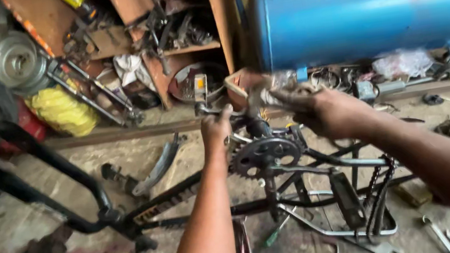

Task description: The person repairs a bicycle by first handling a chain and then using various tools to work on the crankset and drivetrain. The person uses a hammer, a screwdriver, and a wrench to install and secure components onto the frame.

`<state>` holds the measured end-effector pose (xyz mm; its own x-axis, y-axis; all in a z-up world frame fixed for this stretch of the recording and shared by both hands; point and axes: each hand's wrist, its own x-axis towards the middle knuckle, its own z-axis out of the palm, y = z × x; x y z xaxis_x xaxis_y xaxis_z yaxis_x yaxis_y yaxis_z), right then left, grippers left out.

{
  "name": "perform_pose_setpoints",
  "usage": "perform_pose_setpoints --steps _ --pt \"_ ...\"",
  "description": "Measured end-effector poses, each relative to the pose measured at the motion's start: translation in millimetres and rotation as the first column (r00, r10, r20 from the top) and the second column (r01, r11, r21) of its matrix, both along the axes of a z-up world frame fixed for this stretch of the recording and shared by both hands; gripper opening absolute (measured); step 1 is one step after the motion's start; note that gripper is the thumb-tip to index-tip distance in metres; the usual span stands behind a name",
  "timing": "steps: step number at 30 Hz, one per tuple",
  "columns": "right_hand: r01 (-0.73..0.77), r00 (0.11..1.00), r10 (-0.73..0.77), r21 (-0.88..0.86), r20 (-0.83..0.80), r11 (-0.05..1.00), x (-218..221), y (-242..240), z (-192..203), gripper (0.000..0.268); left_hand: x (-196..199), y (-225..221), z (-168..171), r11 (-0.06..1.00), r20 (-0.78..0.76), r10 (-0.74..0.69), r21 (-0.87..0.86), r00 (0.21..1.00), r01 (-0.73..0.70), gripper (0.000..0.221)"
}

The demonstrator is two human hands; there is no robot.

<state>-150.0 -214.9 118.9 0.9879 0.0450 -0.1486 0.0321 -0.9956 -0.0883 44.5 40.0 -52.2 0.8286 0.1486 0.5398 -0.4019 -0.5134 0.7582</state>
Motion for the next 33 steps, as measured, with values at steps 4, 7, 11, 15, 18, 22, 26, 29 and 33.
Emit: perform_pose_setpoints --steps 4,7,11,15,18,22,26,29,33 --pt "-0.409 0.816 0.198 0.301 0.543 0.861 -10 -1 20 0.073 -12 -14 13 0.676 -0.209 -0.500 -0.700 0.841 0.229 0.040" --pt "-0.252 0.863 -0.001 0.433 0.505 0.865 -12 -4 17 0.075 -29 -14 32 0.804 -0.073 -0.388 -0.515 0.919 0.299 0.046" --pt "-0.306 0.814 -0.130 0.609 0.566 0.731 -18 -6 -6 0.077 -47 -15 47 0.950 -0.176 -0.175 -0.289 0.969 0.119 0.050" --pt "-0.238 0.848 -0.283 0.799 0.449 0.552 -32 4 -17 0.073 -59 -19 54 0.747 -0.214 -0.421 -0.634 0.881 0.203 0.046" --pt "-0.023 0.891 -0.404 0.910 0.206 0.413 -43 11 -16 0.075 -61 -19 57 0.916 -0.130 -0.192 -0.380 0.973 0.130 0.045" --pt "-0.025 0.894 -0.420 0.955 0.154 0.296 -45 13 -15 0.074 -66 -21 59 0.771 -0.115 -0.375 -0.589 0.920 0.241 0.037" --pt "-0.030 0.892 -0.417 0.943 0.175 0.332 -47 12 -14 0.068 -61 -17 52 0.881 -0.118 -0.214 -0.453 0.970 0.139 0.047" --pt "-0.021 0.884 -0.423 0.923 0.197 0.385 -50 13 -14 0.048 -52 -11 45 0.948 -0.120 -0.033 -0.318 0.992 -0.007 0.055" --pt "-0.115 0.850 -0.407 0.872 0.334 0.476 -69 9 -4 0.036 -68 2 37 0.987 -0.148 0.062 -0.140 0.987 -0.083 0.047"
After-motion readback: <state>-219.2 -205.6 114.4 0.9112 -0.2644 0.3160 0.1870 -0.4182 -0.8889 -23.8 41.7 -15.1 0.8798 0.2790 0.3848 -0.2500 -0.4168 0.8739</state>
